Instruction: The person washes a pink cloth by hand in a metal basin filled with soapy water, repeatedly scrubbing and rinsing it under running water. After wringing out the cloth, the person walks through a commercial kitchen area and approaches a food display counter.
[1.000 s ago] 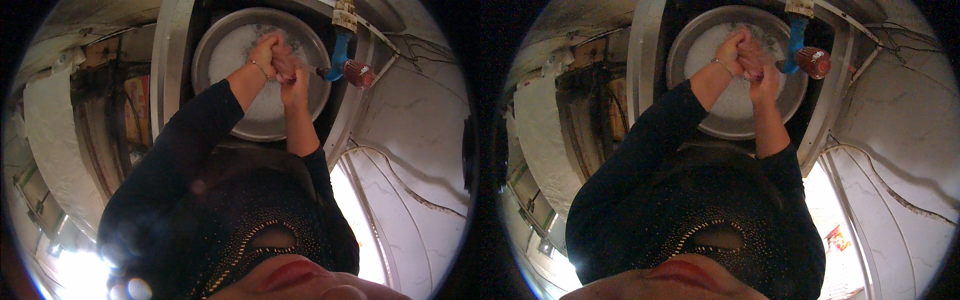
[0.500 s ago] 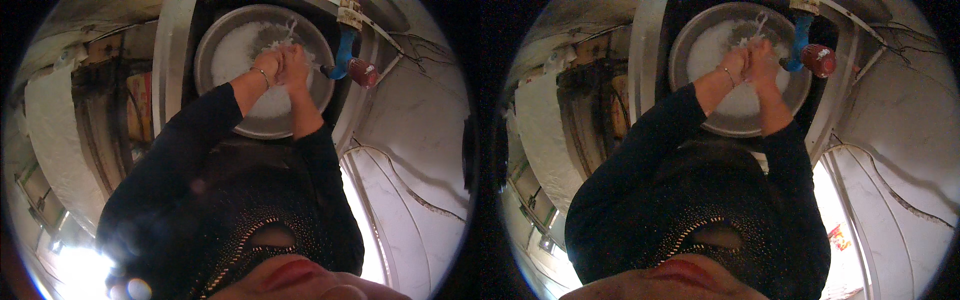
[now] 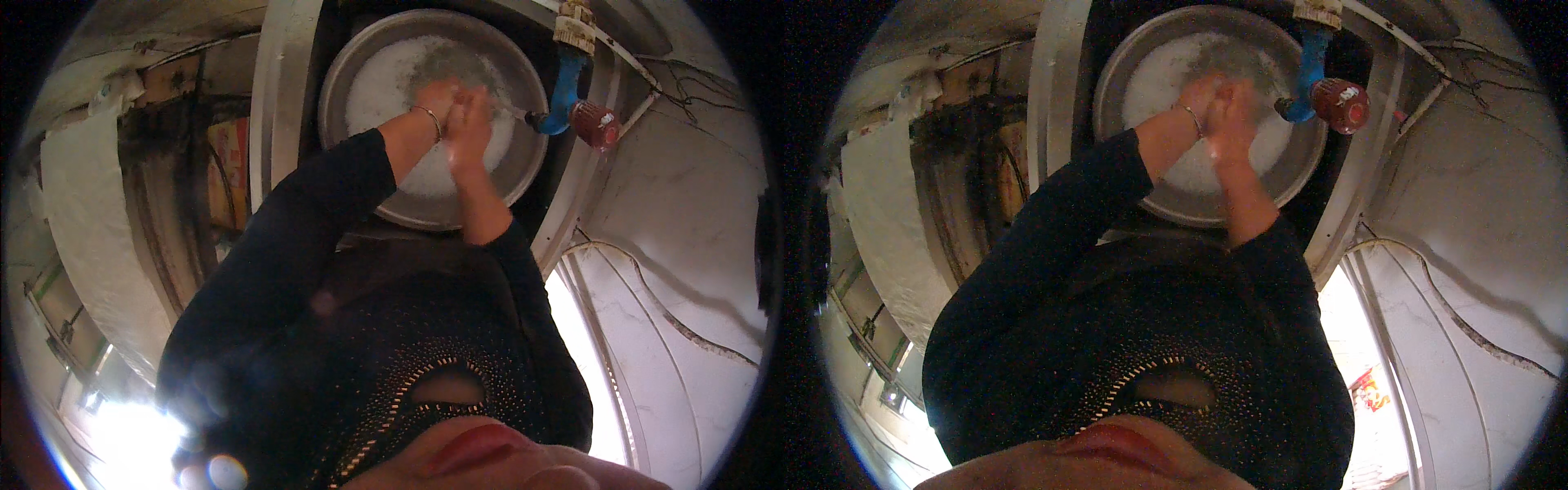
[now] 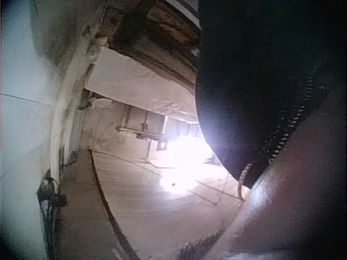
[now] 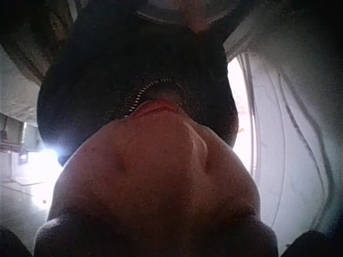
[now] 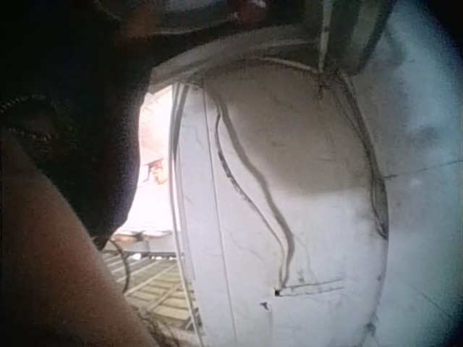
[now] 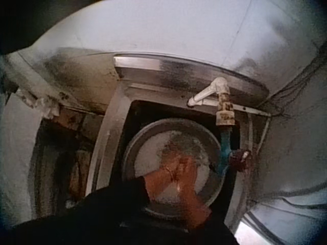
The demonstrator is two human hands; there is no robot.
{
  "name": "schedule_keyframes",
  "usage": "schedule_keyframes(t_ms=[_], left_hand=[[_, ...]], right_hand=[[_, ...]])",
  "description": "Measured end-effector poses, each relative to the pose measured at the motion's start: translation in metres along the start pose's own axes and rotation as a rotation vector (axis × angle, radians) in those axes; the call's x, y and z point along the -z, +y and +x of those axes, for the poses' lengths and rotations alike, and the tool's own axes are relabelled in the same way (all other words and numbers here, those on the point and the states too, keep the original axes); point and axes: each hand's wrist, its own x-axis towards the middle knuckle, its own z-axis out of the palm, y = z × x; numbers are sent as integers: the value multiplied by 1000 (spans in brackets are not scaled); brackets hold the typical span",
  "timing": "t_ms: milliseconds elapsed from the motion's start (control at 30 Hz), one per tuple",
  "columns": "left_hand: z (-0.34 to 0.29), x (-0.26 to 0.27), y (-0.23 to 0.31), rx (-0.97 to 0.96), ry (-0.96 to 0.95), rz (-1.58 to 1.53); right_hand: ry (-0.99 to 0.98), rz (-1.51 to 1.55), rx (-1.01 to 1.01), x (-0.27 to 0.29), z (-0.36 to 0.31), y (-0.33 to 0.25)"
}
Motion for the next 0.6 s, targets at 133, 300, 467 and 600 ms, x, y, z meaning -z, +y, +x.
schedule_keyframes(t_ms=[133,300,467,600], left_hand=[[-19,-15,0,133,-154,-226],[-36,-19,31,122,-154,-485],[-14,1,41,73,-147,-582],[1,13,31,17,-202,-638]], right_hand=[[34,488,-372,17,37,24],[-27,1148,-690,26,28,33],[-233,1202,-829,38,17,20],[-96,900,-268,44,26,12]])
